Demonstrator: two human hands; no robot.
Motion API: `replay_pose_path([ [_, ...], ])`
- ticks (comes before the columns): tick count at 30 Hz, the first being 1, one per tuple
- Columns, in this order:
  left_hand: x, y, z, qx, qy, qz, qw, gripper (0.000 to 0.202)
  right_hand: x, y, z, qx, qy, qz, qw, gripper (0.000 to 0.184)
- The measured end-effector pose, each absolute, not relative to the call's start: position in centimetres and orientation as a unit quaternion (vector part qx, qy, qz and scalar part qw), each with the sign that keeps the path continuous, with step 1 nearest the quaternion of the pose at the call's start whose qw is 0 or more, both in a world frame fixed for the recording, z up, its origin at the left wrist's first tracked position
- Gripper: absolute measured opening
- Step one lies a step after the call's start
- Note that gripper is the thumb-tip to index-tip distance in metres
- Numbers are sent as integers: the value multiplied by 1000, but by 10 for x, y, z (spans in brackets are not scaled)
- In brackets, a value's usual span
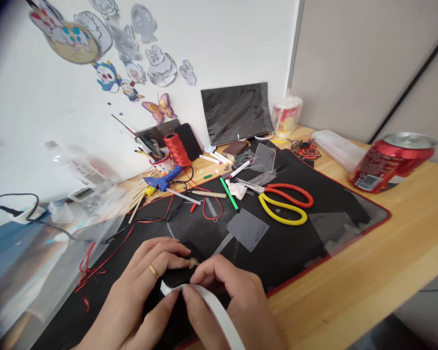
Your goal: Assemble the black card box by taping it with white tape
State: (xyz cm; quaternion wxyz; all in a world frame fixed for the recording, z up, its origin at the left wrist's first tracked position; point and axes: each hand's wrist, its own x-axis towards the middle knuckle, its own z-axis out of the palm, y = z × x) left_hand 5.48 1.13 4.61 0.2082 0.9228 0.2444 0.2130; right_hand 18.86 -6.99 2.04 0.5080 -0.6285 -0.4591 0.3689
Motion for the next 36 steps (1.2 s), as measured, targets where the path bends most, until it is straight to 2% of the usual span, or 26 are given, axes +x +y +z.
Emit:
replay_pose_path([
  [11, 54, 10, 47, 924, 250, 212, 198, 20, 188, -70, 20, -616, -447, 392, 517, 10],
  [19, 53, 7, 42, 926, 245, 223, 182, 28, 183, -72, 20, -644, -448, 350, 512, 11],
  [29, 55, 5, 44, 912, 257, 254, 195, 26, 185, -71, 17, -641, -500, 327, 482, 14],
  [33, 55, 15, 53, 920, 251, 275, 119, 23, 190, -54, 24, -621, -540, 290, 488, 10],
  [36, 54, 30, 50, 909, 238, 340, 30, 24, 196, -34, 31, -608, -587, 248, 474, 7],
])
